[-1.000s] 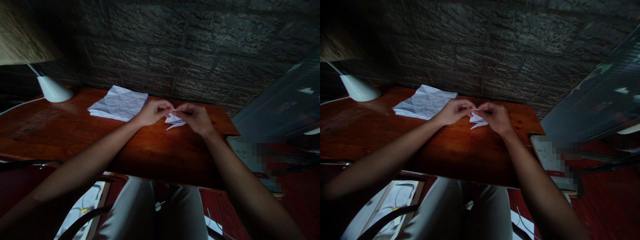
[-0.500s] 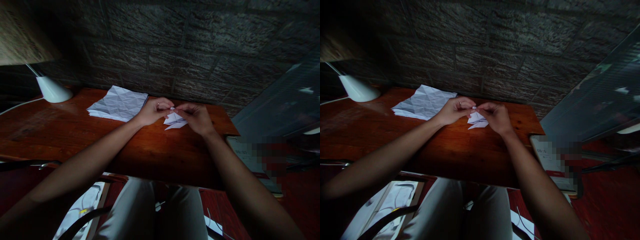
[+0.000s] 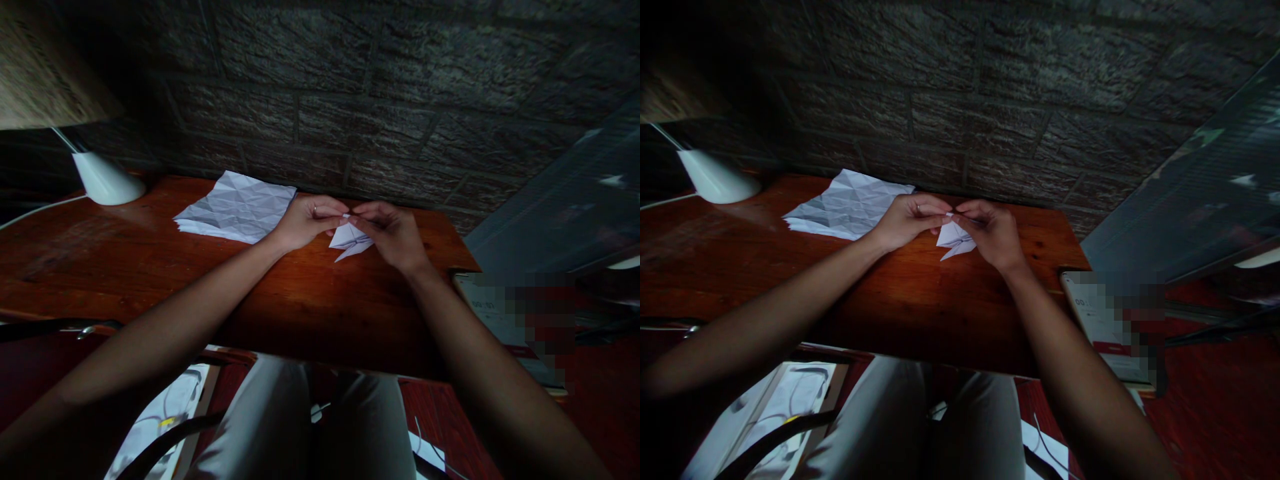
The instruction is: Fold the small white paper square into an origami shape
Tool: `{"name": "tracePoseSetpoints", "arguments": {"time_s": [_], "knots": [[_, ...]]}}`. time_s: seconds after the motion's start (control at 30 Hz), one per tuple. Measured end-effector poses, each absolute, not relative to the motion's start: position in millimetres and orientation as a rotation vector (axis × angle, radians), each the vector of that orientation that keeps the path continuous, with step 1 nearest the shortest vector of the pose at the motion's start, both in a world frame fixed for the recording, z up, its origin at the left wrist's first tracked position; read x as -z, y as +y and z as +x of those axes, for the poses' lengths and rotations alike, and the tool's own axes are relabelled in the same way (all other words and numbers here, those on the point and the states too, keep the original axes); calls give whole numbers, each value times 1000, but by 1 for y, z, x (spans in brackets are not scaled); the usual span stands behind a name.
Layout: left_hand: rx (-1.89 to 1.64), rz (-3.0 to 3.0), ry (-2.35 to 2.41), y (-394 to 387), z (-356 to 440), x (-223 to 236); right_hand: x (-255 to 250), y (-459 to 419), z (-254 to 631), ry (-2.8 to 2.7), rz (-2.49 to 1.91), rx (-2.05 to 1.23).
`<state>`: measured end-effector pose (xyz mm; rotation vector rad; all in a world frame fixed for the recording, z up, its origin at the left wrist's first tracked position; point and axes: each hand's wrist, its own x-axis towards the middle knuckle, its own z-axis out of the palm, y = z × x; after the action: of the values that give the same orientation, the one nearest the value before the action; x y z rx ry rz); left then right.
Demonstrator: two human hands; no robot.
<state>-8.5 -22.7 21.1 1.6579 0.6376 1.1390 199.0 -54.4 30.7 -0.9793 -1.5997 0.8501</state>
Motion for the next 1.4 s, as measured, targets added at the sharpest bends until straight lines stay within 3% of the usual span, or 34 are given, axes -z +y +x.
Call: {"name": "tracePoseSetpoints", "arguments": {"time_s": [1.4], "knots": [[-1173, 1681, 603, -19, -7, -16, -37, -60, 198, -1665, -980, -776]]}}
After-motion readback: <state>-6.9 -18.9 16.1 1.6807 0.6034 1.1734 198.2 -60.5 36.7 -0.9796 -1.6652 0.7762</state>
